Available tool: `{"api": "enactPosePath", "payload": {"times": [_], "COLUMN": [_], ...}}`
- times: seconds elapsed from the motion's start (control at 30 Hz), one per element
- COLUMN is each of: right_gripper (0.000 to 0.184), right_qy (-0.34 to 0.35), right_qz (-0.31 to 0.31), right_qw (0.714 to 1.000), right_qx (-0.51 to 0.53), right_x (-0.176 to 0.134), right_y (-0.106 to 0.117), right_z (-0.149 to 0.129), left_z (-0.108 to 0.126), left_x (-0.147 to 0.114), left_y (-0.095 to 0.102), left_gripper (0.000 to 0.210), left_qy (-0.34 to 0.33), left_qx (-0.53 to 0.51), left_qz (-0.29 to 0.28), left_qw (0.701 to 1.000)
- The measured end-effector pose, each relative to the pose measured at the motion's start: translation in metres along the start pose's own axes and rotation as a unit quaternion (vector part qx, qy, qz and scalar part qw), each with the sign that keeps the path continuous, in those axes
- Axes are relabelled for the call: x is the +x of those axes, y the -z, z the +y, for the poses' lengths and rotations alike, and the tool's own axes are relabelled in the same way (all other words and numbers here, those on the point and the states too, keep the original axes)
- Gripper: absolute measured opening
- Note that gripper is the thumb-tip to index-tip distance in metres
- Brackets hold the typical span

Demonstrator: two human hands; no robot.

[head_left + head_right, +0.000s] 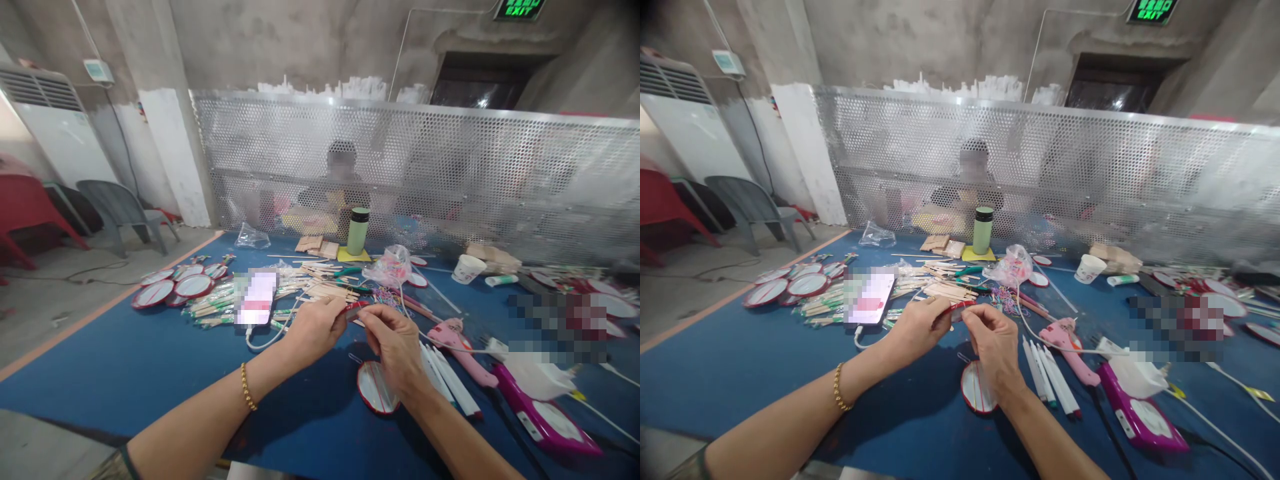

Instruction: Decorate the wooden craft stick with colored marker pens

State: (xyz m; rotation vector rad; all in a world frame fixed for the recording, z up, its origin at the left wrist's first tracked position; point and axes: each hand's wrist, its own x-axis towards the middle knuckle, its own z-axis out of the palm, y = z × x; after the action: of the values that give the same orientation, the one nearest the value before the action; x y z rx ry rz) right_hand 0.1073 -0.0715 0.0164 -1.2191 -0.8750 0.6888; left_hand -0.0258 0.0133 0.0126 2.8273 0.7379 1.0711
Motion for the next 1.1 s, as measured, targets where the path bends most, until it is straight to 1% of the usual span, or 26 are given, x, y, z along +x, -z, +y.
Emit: {"api": "enactPosePath", "payload": {"times": [0.2, 0.43, 0.6, 0.8, 0.93, 1.0, 1.07, 1.1], "right_gripper": [0.027, 0.026, 0.025, 0.023, 0.023, 0.028, 0.035, 0.036], "right_qy": [0.051, 0.075, 0.099, 0.158, 0.173, 0.193, 0.227, 0.244], "right_qz": [-0.004, -0.015, -0.025, -0.033, -0.047, -0.047, -0.028, -0.01], "right_qw": [0.996, 0.993, 0.988, 0.974, 0.966, 0.957, 0.942, 0.936], "right_qx": [-0.066, -0.095, -0.116, -0.16, -0.186, -0.213, -0.246, -0.255], "right_x": [0.001, 0.002, 0.002, 0.005, 0.007, 0.009, 0.011, 0.012], "right_y": [-0.001, 0.002, 0.004, 0.003, 0.004, 0.007, 0.012, 0.015], "right_z": [0.005, 0.007, 0.007, 0.006, 0.008, 0.007, 0.004, 0.002], "left_z": [0.001, 0.001, -0.001, -0.003, -0.001, -0.001, -0.002, -0.002], "left_x": [0.002, 0.001, 0.001, 0.0, 0.001, 0.004, 0.007, 0.009], "left_y": [0.001, 0.002, 0.0, -0.003, -0.001, 0.001, 0.004, 0.006], "left_gripper": [0.016, 0.016, 0.016, 0.013, 0.015, 0.019, 0.02, 0.019], "left_qy": [0.022, 0.007, 0.0, 0.002, 0.035, 0.07, 0.131, 0.165], "left_qx": [-0.01, 0.018, 0.009, 0.0, -0.074, -0.138, -0.23, -0.282], "left_qz": [-0.01, -0.025, -0.015, -0.001, -0.01, -0.02, -0.048, -0.065], "left_qw": [1.0, 1.0, 1.0, 1.0, 0.997, 0.988, 0.963, 0.943]}}
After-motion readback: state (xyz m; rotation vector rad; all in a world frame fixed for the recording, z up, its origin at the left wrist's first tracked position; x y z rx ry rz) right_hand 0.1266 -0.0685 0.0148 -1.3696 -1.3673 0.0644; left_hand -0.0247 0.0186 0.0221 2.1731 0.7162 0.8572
